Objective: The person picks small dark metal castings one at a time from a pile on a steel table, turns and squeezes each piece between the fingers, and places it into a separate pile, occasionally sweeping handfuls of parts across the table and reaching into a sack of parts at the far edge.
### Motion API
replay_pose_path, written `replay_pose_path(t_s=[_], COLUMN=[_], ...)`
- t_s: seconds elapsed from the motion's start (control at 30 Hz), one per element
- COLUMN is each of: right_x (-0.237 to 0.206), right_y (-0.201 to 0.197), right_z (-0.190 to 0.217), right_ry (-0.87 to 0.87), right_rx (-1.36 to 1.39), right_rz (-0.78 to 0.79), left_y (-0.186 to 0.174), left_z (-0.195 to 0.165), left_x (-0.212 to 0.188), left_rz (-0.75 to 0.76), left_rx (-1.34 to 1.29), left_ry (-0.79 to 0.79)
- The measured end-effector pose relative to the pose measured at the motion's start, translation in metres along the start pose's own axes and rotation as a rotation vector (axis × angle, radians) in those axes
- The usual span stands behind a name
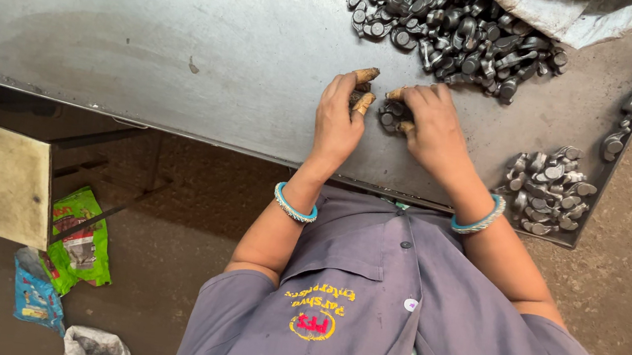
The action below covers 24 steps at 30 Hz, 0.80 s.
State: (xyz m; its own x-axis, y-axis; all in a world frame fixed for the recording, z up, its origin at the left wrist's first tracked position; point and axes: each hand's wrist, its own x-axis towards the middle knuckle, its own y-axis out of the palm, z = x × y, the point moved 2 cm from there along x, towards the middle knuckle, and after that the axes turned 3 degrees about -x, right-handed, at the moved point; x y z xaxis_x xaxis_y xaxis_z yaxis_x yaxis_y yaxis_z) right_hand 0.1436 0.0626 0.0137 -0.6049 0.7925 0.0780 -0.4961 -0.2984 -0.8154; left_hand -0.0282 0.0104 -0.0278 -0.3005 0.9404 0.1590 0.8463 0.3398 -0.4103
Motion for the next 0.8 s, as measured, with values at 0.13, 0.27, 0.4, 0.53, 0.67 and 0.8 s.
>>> replay_pose_path(t_s=[0.13, 0.27, 0.4, 0.53, 0.67, 0.8], right_x=[-0.006, -0.017, -0.033, -0.047, -0.047, -0.029], right_y=[0.011, 0.011, 0.008, 0.003, -0.005, -0.026], right_z=[-0.012, -0.042, -0.063, -0.068, -0.065, -0.068], right_ry=[0.041, 0.290, 0.442, 0.568, 0.549, 0.440], right_rx=[-0.023, 0.534, 1.102, 1.386, 1.472, 1.081], right_rz=[-0.080, -0.044, -0.022, 0.042, 0.224, 0.338], left_y=[0.001, 0.003, 0.004, 0.006, 0.005, 0.006], left_z=[0.001, -0.005, -0.010, -0.013, -0.012, -0.010], left_x=[0.000, 0.000, 0.004, 0.023, 0.071, 0.131], left_rz=[0.005, 0.019, 0.037, 0.009, -0.036, 0.147], left_rx=[-0.007, -0.047, -0.043, 0.068, 0.271, 0.449], left_ry=[0.000, -0.005, -0.045, -0.016, 0.077, 0.017])
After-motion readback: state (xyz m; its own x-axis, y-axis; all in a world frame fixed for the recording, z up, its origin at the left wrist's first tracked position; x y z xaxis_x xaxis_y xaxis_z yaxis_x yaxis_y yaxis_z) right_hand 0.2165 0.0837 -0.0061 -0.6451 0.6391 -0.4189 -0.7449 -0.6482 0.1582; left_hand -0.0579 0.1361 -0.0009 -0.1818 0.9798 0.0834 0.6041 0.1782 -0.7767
